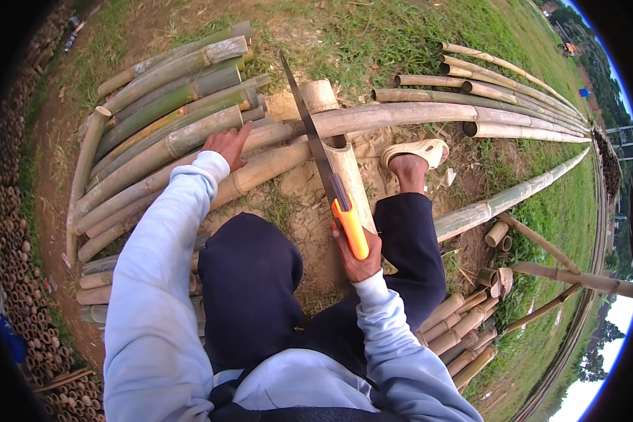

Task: The person uses a hand saw to cut bamboo poles into shorter sections. They hold each pole steady with one hand while sawing with the other, then place the cut pieces aside.

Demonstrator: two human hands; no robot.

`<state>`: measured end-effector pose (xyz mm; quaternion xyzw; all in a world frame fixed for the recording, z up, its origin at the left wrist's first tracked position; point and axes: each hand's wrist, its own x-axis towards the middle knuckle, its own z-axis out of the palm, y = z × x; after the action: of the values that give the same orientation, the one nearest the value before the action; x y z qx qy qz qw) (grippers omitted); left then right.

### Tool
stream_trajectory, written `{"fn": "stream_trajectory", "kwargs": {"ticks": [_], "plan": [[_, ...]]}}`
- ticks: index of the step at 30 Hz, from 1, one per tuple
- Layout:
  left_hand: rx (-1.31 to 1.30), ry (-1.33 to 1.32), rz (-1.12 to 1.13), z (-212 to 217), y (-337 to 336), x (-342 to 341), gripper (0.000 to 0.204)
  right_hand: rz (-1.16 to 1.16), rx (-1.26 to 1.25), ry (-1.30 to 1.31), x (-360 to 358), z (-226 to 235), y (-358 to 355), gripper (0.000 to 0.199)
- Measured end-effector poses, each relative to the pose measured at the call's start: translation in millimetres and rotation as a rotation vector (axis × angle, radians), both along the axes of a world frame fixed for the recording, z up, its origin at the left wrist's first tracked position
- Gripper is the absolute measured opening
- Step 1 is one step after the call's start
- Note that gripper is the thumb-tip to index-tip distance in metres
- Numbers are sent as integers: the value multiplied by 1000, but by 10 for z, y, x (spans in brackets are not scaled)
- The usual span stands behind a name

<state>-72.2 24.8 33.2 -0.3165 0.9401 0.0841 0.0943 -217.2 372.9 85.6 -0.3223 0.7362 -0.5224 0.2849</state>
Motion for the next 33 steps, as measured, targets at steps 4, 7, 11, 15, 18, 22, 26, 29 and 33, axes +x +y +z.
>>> {"fn": "stream_trajectory", "kwargs": {"ticks": [4,7,11,15,18,22,26,29,33], "plan": [[2,-11,5,-45,13,3,71,-3,30,15,281,61,803,20],[-27,39,4,-72,30,9,67,-1,3,36,133,17,399,18],[-18,27,-18,25,23,-164,66,-15,-142,90,-333,-229,-797,22],[-21,13,-15,12,26,-60,64,-8,-88,86,-126,-188,-584,22],[26,-65,39,-33,-37,-4,77,2,34,93,231,-50,553,10],[23,-42,45,-21,-10,-29,82,31,109,105,340,265,911,15],[-36,-49,20,-24,3,-118,83,-4,-96,84,-184,-213,-409,24],[-37,-54,-3,12,-2,-163,83,-2,-145,121,-354,-238,-914,26],[-41,-41,12,-69,-60,17,85,12,-34,171,83,-14,-101,14]]}}
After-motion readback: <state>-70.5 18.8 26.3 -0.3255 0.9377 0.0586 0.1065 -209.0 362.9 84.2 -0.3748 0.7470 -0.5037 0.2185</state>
